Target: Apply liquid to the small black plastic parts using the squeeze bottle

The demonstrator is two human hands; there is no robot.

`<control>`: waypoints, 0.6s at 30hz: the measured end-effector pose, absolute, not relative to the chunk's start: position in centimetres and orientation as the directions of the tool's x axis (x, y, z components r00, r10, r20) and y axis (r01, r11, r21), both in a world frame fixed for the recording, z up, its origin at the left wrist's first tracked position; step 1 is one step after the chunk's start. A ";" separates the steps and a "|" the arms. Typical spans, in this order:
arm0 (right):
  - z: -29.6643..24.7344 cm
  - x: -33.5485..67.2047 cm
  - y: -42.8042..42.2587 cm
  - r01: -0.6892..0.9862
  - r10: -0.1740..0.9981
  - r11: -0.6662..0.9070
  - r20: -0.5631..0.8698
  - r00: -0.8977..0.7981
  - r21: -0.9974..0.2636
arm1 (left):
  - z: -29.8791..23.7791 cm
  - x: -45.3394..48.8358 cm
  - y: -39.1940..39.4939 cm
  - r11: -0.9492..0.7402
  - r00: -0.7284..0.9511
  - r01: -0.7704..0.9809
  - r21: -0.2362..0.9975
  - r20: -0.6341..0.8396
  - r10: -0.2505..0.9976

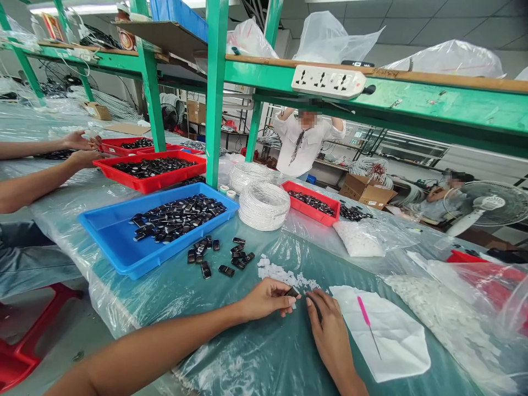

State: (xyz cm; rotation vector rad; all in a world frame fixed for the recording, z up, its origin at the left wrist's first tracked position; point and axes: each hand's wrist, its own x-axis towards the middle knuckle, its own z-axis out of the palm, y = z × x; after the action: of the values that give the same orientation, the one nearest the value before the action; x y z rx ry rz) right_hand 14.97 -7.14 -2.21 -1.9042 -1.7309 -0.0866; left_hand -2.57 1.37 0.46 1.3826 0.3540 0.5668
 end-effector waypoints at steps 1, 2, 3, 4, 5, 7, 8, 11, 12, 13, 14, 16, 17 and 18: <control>-2.3 15.1 -7.1 0.938 0.900 -0.021 0.402 0.168 -0.346 | 0.5 -2.6 1.3 0.088 0.819 -0.169 0.982 0.090 0.567; -2.5 15.2 -7.1 0.941 0.905 -0.026 0.392 0.165 -0.337 | 0.6 -2.6 1.3 0.090 0.820 -0.168 0.982 0.089 0.566; -2.5 15.3 -7.1 0.943 0.912 -0.025 0.379 0.158 -0.331 | 0.7 -2.6 1.3 0.092 0.819 -0.167 0.982 0.087 0.567; -2.6 15.3 -7.1 0.944 0.918 -0.022 0.366 0.150 -0.331 | 0.7 -2.6 1.3 0.092 0.818 -0.167 0.982 0.085 0.569; -2.6 15.3 -7.2 0.942 0.924 -0.019 0.355 0.145 -0.335 | 0.8 -2.6 1.3 0.092 0.815 -0.167 0.982 0.085 0.574; -2.5 15.4 -7.4 0.937 0.929 -0.016 0.342 0.143 -0.349 | 0.8 -2.6 1.3 0.090 0.811 -0.168 0.982 0.086 0.579; -2.4 15.4 -7.5 0.933 0.929 -0.018 0.339 0.148 -0.358 | 0.8 -2.6 1.3 0.088 0.810 -0.168 0.982 0.086 0.580; -2.2 15.8 -7.8 0.919 0.917 -0.027 0.355 0.180 -0.394 | 0.7 -2.6 1.4 0.085 0.811 -0.167 0.982 0.088 0.578; -2.2 16.0 -7.8 0.914 0.910 -0.033 0.366 0.194 -0.403 | 0.6 -2.6 1.4 0.082 0.813 -0.166 0.983 0.089 0.576; -2.3 16.1 -7.8 0.911 0.902 -0.040 0.377 0.209 -0.410 | 0.6 -2.6 1.4 0.079 0.814 -0.165 0.983 0.090 0.574; -2.3 16.3 -7.8 0.909 0.896 -0.049 0.384 0.223 -0.413 | 0.5 -2.6 1.4 0.076 0.815 -0.163 0.984 0.091 0.573; -2.5 16.5 -7.7 0.907 0.893 -0.063 0.382 0.237 -0.416 | 0.5 -2.7 1.4 0.066 0.818 -0.154 0.986 0.090 0.568; -2.6 16.6 -7.6 0.905 0.896 -0.063 0.375 0.237 -0.420 | 0.5 -2.7 1.4 0.060 0.821 -0.150 0.987 0.091 0.563; -2.6 16.6 -7.5 0.902 0.900 -0.061 0.367 0.234 -0.426 | 0.5 -2.7 1.4 0.053 0.825 -0.147 0.988 0.093 0.558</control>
State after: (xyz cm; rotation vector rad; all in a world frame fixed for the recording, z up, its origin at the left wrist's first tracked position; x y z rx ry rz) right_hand 16.58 -7.53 -2.63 -1.9384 -1.6473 -0.0053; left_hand -2.70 1.42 0.54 1.4243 0.3551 0.5531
